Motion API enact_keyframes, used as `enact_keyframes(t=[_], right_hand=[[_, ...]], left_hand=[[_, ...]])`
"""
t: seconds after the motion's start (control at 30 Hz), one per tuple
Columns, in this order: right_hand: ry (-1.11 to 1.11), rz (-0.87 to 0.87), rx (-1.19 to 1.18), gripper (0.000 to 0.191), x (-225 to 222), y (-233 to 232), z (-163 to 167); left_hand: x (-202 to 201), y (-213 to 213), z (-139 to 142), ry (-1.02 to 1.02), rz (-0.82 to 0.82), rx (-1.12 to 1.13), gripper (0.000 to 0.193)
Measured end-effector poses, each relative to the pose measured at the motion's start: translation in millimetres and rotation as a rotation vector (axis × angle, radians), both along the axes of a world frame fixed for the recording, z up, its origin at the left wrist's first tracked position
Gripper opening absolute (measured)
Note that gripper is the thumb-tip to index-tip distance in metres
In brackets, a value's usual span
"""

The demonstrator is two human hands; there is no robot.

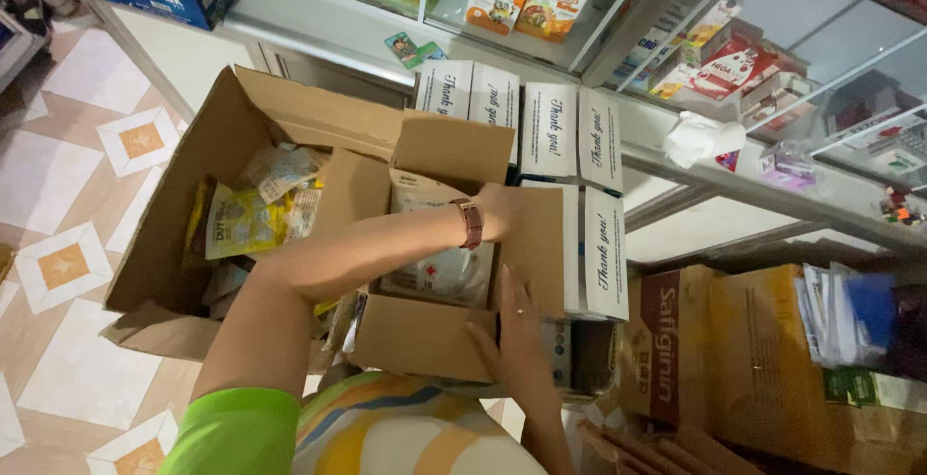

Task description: The person takes individually packaged face mask packets from a cardboard box and places them one at a time into a second open box printed with 'Thank you!', occasionally rearranging the packets and pressing them down to fit. The person continues transferring mask packets between the two boxes on the counter.

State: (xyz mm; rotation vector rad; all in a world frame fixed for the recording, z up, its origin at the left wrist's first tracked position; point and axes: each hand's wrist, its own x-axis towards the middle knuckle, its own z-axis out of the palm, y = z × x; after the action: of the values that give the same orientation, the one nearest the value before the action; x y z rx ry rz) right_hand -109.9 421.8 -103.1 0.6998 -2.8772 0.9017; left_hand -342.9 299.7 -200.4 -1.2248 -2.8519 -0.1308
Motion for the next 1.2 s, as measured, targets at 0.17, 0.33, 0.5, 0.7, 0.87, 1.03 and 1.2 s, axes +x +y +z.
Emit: enact_keyframes(t=[0.17, 0.33, 0.5, 0.7, 0.87, 1.03, 1.2], right_hand=[[0.097, 0.057, -0.027, 0.092, -5, 2, 0], [-0.068, -0.012, 0.061, 0.093, -2, 1, -9], [-0.125, -0.04, 0.085, 0.094, -1, 2, -16], [-0.123, -0.017, 0.085, 0.091, 1, 1, -7], [-0.124, -0.042, 0.105, 0.089, 1, -4, -1], [-0.182, -0.076, 0.203, 0.089, 3, -10, -1], [-0.025, -0.115, 0.252, 0.084, 0, -22, -6]], left_hand=[[-6, -1, 31, -0.256, -0.045, -0.349, 0.014], [-4, -40, 56, -0.448, 0.041, -0.072, 0.011], [18, -45, 64, 0.119, -0.045, -0.06, 0.009], [41, -69, 35, -0.135, -0.007, -0.16, 0.023], [51, -96, -14, -0.554, -0.073, -0.48, 0.067], [44, -146, -2, -0.412, -0.319, 0.009, 0.072], [24, -236, 55, -0.519, -0.154, 0.657, 0.051]])
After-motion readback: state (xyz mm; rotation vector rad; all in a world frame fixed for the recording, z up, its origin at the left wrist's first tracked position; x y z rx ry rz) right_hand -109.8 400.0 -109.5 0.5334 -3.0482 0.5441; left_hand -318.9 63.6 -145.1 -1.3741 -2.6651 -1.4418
